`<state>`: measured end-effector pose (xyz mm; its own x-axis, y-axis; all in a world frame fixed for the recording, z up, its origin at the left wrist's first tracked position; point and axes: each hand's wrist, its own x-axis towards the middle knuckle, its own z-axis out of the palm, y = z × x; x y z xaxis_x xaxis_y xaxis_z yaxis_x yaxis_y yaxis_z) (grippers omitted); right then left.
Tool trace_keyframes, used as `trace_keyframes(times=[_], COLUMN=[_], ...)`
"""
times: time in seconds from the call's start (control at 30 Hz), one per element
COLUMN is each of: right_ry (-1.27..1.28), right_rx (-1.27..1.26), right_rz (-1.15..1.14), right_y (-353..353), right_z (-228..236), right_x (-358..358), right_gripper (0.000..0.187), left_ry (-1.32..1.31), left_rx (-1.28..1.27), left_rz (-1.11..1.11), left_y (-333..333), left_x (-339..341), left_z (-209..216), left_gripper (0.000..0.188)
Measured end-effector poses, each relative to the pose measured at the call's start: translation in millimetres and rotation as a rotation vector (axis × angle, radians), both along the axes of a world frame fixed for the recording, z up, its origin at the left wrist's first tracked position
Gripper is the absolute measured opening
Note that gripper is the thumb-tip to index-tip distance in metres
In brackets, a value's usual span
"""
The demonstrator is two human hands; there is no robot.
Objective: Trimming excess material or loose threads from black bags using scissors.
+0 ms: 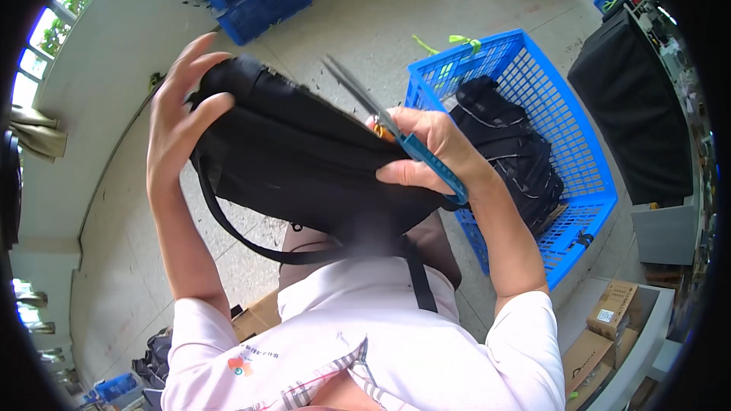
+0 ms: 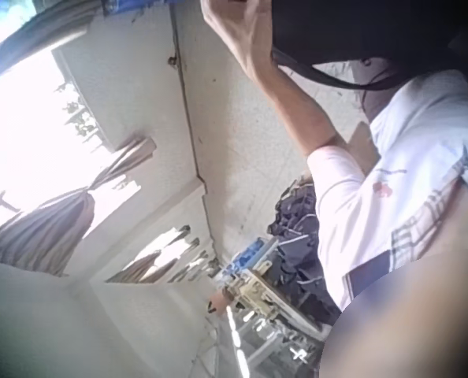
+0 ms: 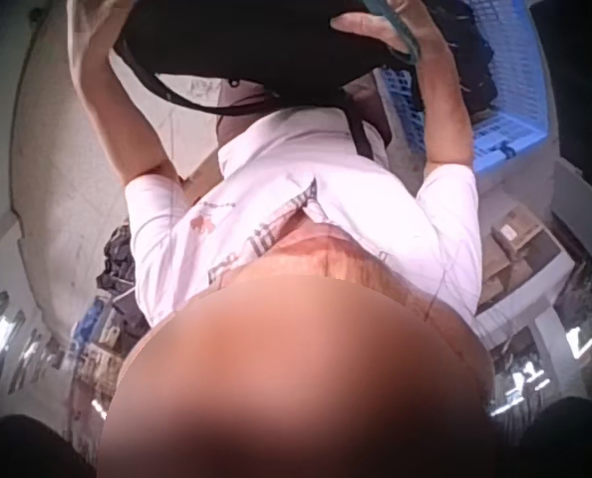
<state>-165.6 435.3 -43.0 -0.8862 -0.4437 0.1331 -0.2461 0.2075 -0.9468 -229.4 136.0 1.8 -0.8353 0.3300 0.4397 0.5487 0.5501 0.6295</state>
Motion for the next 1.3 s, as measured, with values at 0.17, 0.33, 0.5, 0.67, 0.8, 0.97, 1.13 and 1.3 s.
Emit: trace_keyframes(times=[0.17, 0.33, 0.5, 0.67, 0.8, 0.97, 1.13, 1.3], right_ry=[0.112, 0.687, 0.716, 0.517, 0.325, 0.3, 0.371, 0.495], right_rx=[0.118, 0.43, 0.526, 0.33, 0.219, 0.407, 0.531, 0.519], right_rz=[-0.243, -0.665, -0.343, -0.41, -0.677, -0.413, -0.186, -0.078], right_y=[2, 13, 12, 19, 49, 42, 17, 5], right_z=[-21, -61, -79, -86, -76, -30, -38, -40], right_x=[7, 53, 104, 109, 77, 33, -4, -29], right_gripper=[0.039, 0.049, 0.038, 0.042, 0.049, 0.062, 0.075, 0.072], left_ry=[-0.399, -0.402, -0.386, -0.345, -0.289, -0.251, -0.245, -0.241], left_rx=[0.226, 0.477, 0.534, 0.599, 0.626, 0.641, 0.673, 0.734], left_rz=[-0.06, 0.049, 0.115, 0.028, -0.075, -0.068, -0.12, -0.107], left_y=[15, 16, 9, -1, -14, 2, 4, -2], left_x=[-26, -37, -42, -44, -37, -23, -14, -5], left_z=[-23, -56, -60, -72, -69, -60, -53, -53], left_gripper=[0.026, 0.011, 0.01, 0.012, 0.012, 0.014, 0.015, 0.017])
